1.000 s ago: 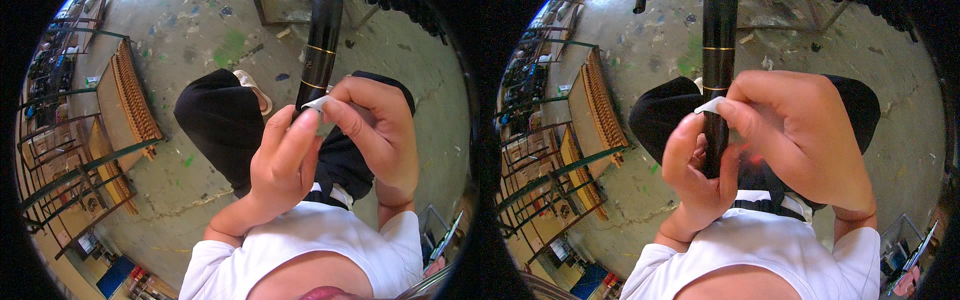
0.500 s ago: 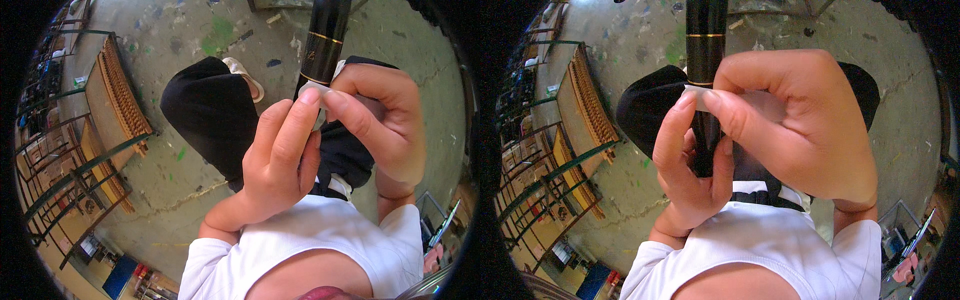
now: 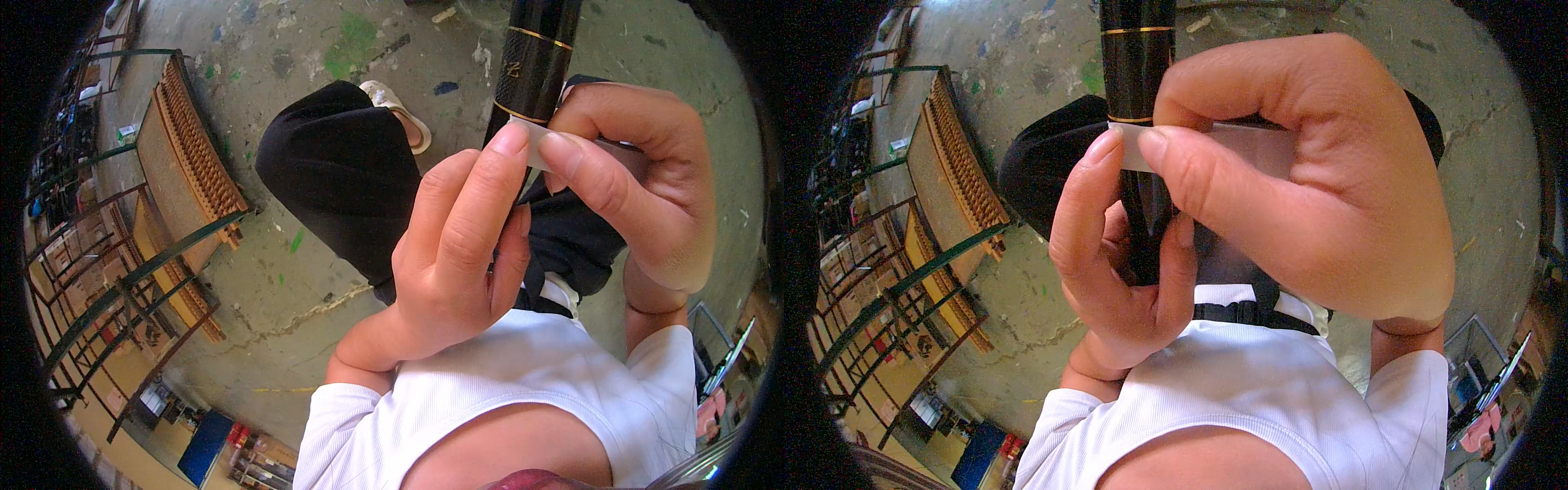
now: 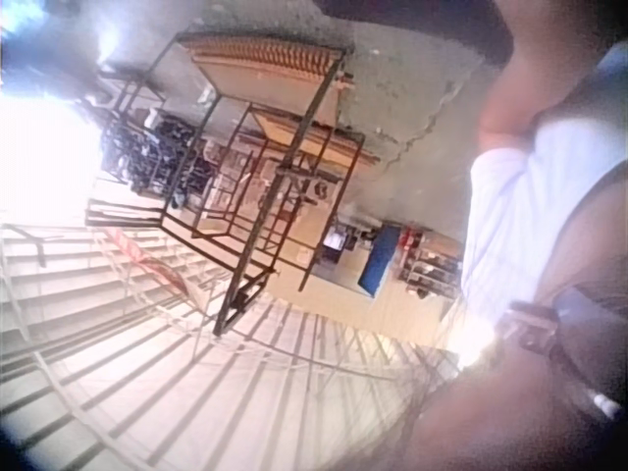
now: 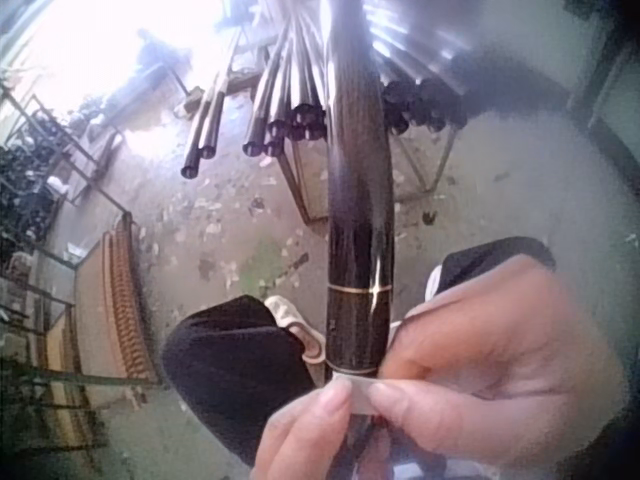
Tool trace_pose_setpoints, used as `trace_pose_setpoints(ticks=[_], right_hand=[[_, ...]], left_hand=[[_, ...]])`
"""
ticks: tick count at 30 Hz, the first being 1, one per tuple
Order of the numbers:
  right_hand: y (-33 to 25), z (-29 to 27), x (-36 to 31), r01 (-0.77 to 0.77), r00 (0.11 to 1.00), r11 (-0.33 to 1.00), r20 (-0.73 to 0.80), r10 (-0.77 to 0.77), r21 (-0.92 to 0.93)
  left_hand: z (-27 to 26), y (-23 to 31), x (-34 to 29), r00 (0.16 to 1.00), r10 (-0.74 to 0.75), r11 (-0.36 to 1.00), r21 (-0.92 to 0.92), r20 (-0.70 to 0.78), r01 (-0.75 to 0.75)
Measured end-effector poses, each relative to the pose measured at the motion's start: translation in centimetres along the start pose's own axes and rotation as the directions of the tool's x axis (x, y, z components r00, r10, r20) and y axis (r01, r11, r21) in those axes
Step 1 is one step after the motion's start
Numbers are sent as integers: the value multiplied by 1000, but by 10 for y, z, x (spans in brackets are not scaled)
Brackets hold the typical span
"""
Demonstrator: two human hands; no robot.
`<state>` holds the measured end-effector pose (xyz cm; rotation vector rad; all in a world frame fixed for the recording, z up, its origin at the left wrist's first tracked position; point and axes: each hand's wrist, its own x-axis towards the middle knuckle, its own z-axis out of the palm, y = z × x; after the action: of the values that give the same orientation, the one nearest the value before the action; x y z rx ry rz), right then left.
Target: The person picks up several black tubes one by one and wraps white tape around one end of each tube before placing them back on a stack. They also adjust a black tool belt around their waist between handling the tubes.
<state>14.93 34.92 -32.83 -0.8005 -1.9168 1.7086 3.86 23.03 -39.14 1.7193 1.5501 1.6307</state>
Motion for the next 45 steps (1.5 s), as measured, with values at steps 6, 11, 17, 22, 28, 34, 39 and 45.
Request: trace_pose_setpoints(ticks=[6,11,17,22,28,34,39,45], right_hand=[[-10,1,1,-70,998,997,2,70,-22],[-11,13,0,-38,994,999,-103,37,-15],[-6,15,-3,-4,989,999,-150,9,32],[-1,3,-3,-12,999,998,-52,15,61],[2,3,-5,-64,997,991,-24,67,116],[-6,15,-7,-50,986,998,-155,56,37],[5,0,-7,-28,999,1000,-30,28,-3],[18,-17,-8,-184,980,977,58,191,-104]], left_hand=[[-2,-7,-8,999,-33,999,-38,6,33],[2,-1,-2,999,-36,999,-34,-16,35],[-1,3,0,996,-78,997,13,53,77],[-4,1,-12,969,-240,957,-151,60,247],[9,9,-11,947,-313,912,-302,-76,278],[6,8,-5,975,-220,958,-195,-29,210],[6,20,-1,915,-399,885,-288,-61,367],[-8,25,-6,779,-627,653,-532,20,539]])
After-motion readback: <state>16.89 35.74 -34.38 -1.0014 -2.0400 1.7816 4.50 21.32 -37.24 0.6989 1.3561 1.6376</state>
